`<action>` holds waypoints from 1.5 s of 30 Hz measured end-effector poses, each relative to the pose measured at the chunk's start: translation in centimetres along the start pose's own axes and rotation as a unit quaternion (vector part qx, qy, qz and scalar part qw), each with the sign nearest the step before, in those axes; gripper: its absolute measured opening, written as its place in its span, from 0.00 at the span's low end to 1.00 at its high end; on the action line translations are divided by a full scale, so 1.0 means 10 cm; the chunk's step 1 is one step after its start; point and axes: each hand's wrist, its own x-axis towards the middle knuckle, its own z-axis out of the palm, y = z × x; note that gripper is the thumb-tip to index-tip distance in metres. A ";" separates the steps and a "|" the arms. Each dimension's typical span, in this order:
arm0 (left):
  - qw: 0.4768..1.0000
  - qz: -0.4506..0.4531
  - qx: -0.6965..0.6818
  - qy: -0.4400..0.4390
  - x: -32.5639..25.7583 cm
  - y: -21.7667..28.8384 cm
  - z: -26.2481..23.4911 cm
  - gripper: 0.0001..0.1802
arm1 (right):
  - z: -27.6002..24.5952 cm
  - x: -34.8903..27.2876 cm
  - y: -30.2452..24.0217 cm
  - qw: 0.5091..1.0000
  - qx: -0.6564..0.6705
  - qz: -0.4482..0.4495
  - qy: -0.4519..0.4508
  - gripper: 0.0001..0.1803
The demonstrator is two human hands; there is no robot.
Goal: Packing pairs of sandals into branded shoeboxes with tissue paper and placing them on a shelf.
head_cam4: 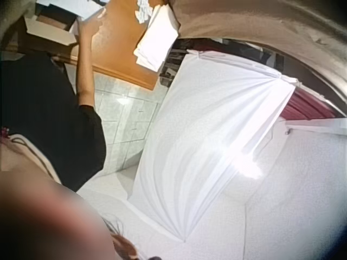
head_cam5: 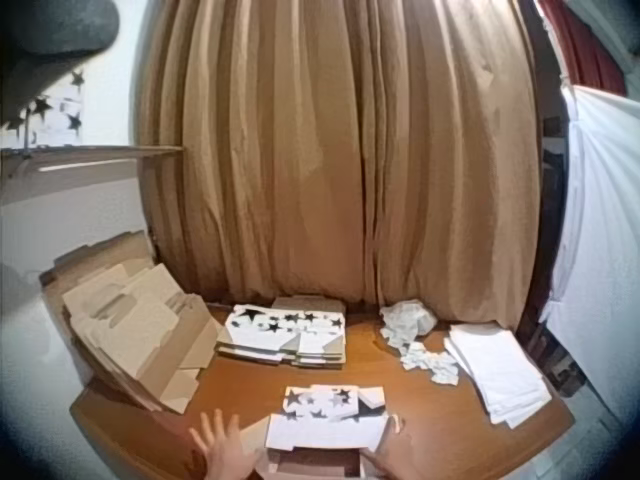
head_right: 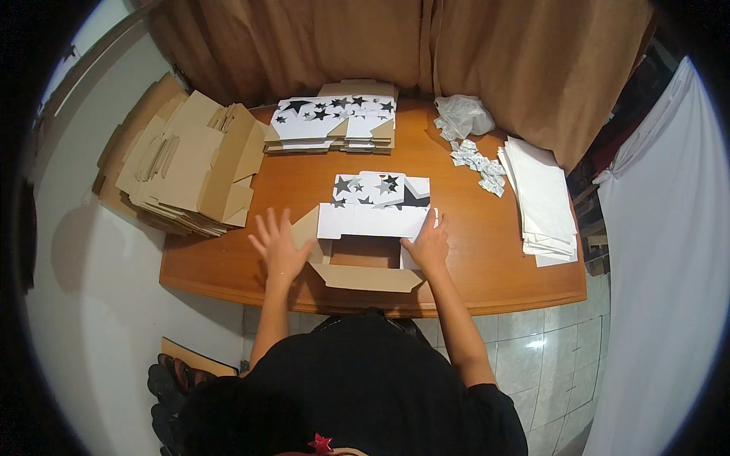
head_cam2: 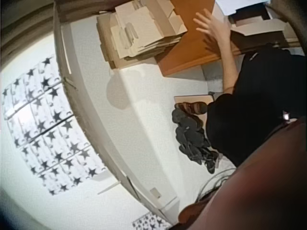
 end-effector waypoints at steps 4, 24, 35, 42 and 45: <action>0.957 -0.192 -0.156 -0.153 0.09 -0.16 -0.11 0.36 | -0.05 0.09 -0.05 0.998 -0.041 -0.046 -0.023 0.57; 0.899 0.257 -0.248 -0.255 0.01 0.02 0.36 0.25 | 0.13 0.29 0.02 0.990 -0.095 -0.084 -0.065 0.54; 0.883 0.240 -0.189 -0.356 0.15 0.03 0.43 0.35 | 0.15 0.30 0.04 0.990 -0.112 -0.078 -0.043 0.55; 0.825 0.209 -0.272 -0.449 0.17 -0.07 0.34 0.31 | 0.03 0.35 0.04 0.995 -0.038 -0.018 -0.089 0.57; 0.847 0.164 -0.368 -0.348 0.14 -0.13 0.68 0.18 | 0.02 0.38 0.04 0.993 -0.020 -0.007 -0.114 0.59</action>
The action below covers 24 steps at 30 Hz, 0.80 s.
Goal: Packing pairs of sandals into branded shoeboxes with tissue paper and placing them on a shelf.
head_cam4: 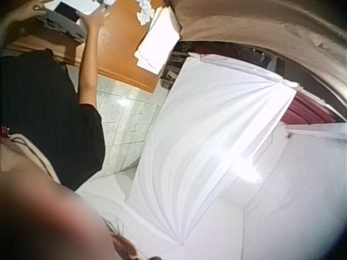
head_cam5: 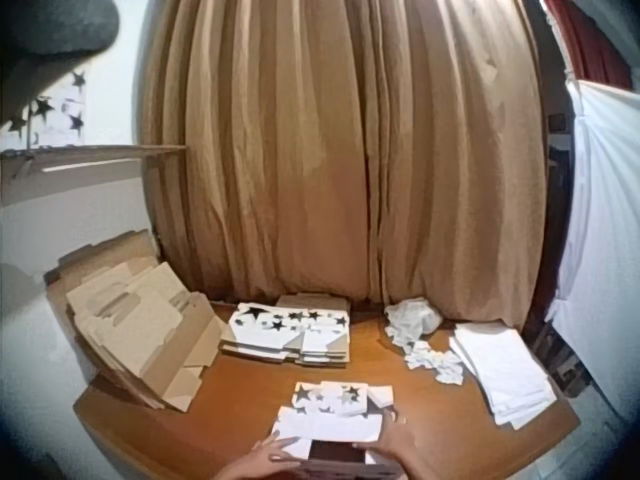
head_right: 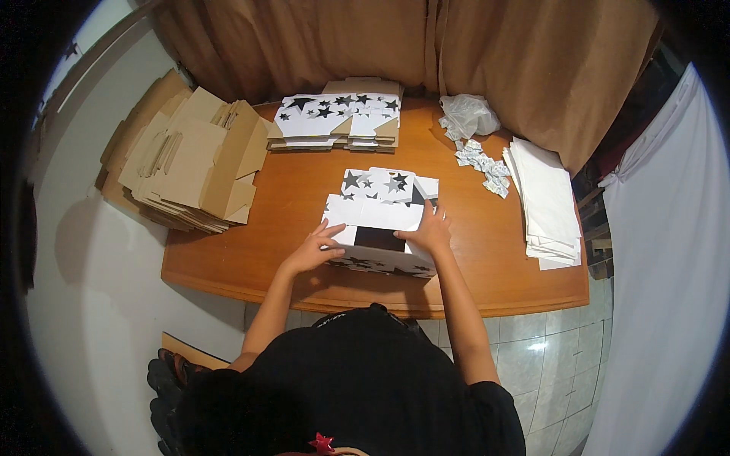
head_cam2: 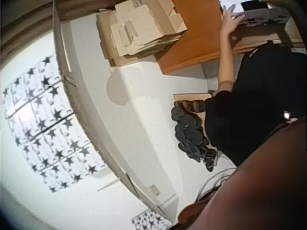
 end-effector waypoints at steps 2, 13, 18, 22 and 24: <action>0.999 -0.005 0.003 0.048 0.07 -0.03 0.07 0.20 | -0.04 0.00 -0.01 1.000 0.002 -0.001 -0.009 0.60; 0.943 -0.150 0.037 0.294 0.33 0.09 0.43 0.37 | 0.04 0.08 0.30 0.982 0.181 -0.048 -0.027 0.43; 0.924 -0.221 0.123 0.287 0.37 0.29 0.53 0.39 | 0.05 -0.09 0.14 0.995 0.077 -0.059 0.006 0.47; 0.911 -0.231 0.183 0.288 0.42 0.36 0.61 0.40 | 0.17 -0.15 0.16 0.996 -0.002 -0.063 0.066 0.47; 0.907 -0.236 0.194 0.288 0.43 0.36 0.61 0.40 | 0.18 -0.15 0.16 0.993 -0.018 -0.073 0.088 0.47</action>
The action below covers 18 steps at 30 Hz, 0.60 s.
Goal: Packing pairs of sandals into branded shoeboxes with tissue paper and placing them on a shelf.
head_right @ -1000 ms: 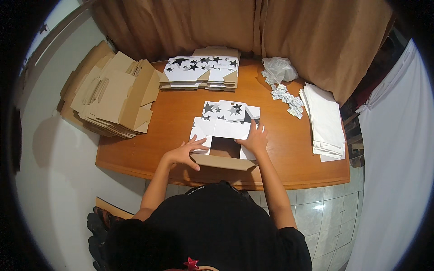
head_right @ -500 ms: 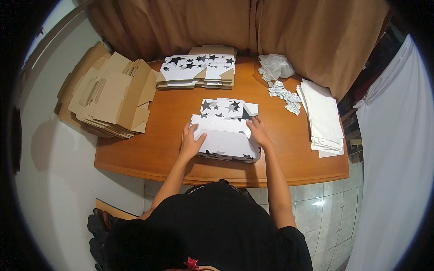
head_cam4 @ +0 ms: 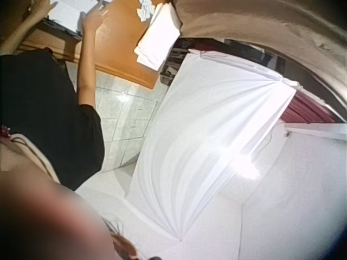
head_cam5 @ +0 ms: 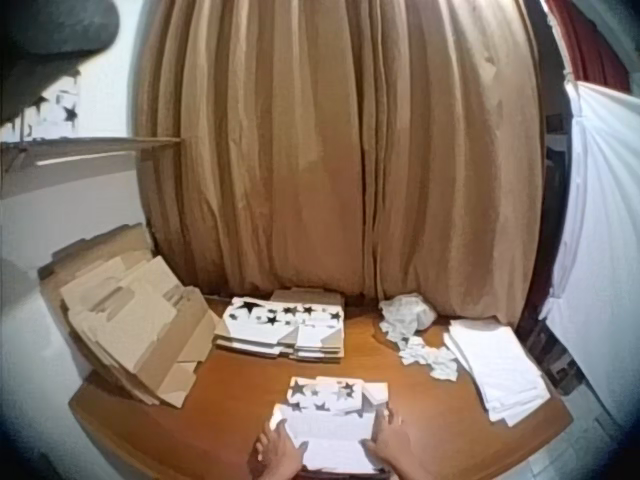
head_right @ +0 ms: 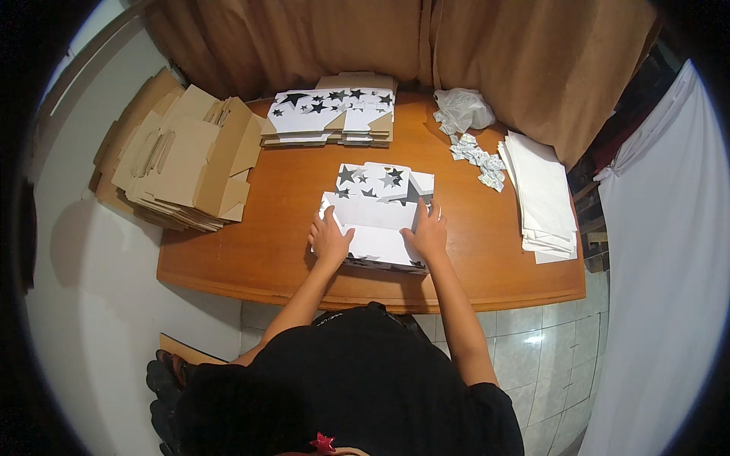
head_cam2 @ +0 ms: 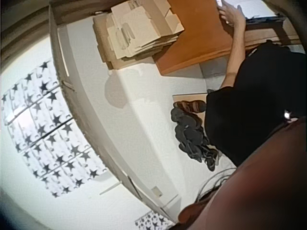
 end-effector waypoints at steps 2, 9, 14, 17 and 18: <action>1.000 0.004 0.006 0.005 0.00 0.00 0.00 0.40 | -0.02 -0.01 -0.05 0.999 -0.032 0.012 -0.005 0.47; 1.000 0.021 0.008 0.009 0.01 -0.06 -0.09 0.40 | -0.01 -0.06 -0.01 0.997 -0.072 -0.031 0.016 0.47; 0.947 -0.049 -0.277 -0.152 0.21 -0.77 -0.12 0.39 | -0.12 -0.07 -0.07 0.999 -0.027 -0.028 -0.005 0.47; 0.872 -0.191 -0.369 -0.258 0.07 -0.75 -0.28 0.39 | -0.13 -0.07 -0.09 1.000 -0.008 -0.004 -0.002 0.48; 0.849 -0.260 -0.391 -0.243 0.00 -0.68 -0.34 0.39 | -0.11 -0.06 -0.06 1.000 -0.008 -0.002 -0.001 0.48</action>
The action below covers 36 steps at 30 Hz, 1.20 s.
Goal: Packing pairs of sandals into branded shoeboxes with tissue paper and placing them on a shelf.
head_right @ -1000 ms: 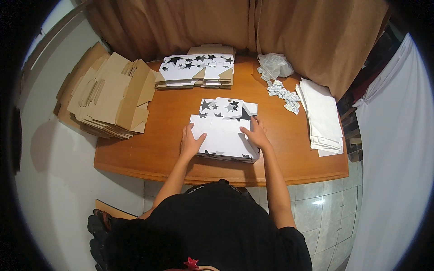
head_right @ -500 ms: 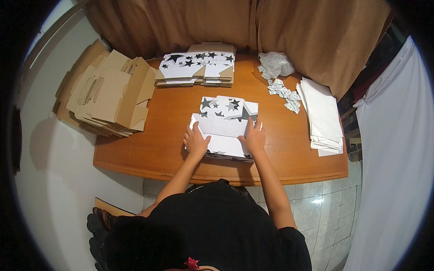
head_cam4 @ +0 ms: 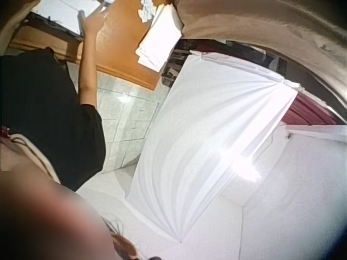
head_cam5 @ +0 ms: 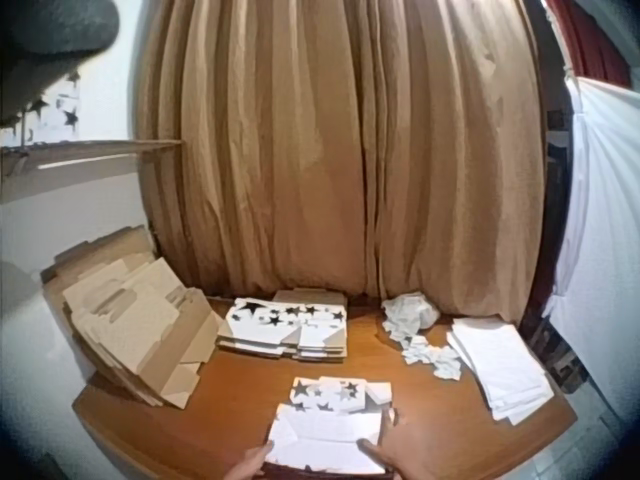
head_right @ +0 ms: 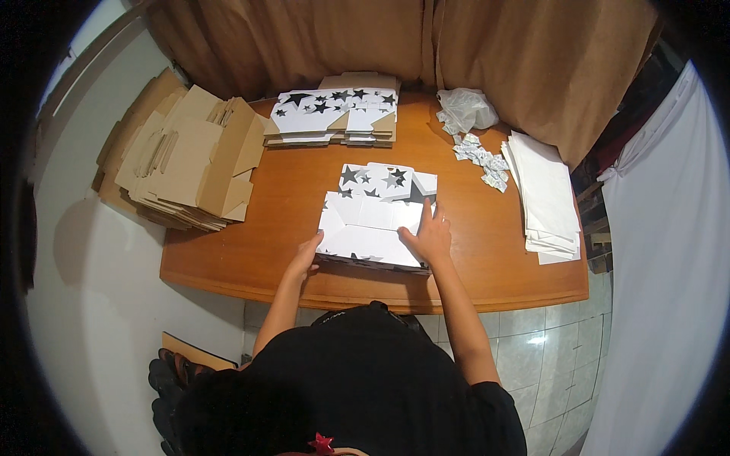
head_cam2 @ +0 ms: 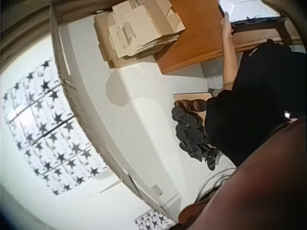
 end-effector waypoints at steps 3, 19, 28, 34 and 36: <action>0.999 0.027 -0.031 -0.028 -0.12 -0.02 0.03 0.42 | 0.06 0.03 0.06 1.000 0.019 0.000 0.022 0.48; 0.739 0.628 0.035 0.240 -0.73 0.90 0.40 0.45 | 0.16 0.03 -0.16 0.964 0.263 -0.006 0.028 0.37; 0.583 0.737 0.270 0.208 -0.18 0.32 0.87 0.42 | -0.41 0.01 -0.30 0.744 0.623 0.193 -0.143 0.37; 0.559 0.736 0.367 0.105 -0.07 0.02 1.09 0.30 | -0.14 0.00 -0.24 0.785 0.526 0.253 -0.206 0.39; 0.598 0.720 0.346 0.073 -0.11 0.02 1.07 0.30 | 0.06 0.02 -0.09 0.768 0.557 0.258 -0.183 0.37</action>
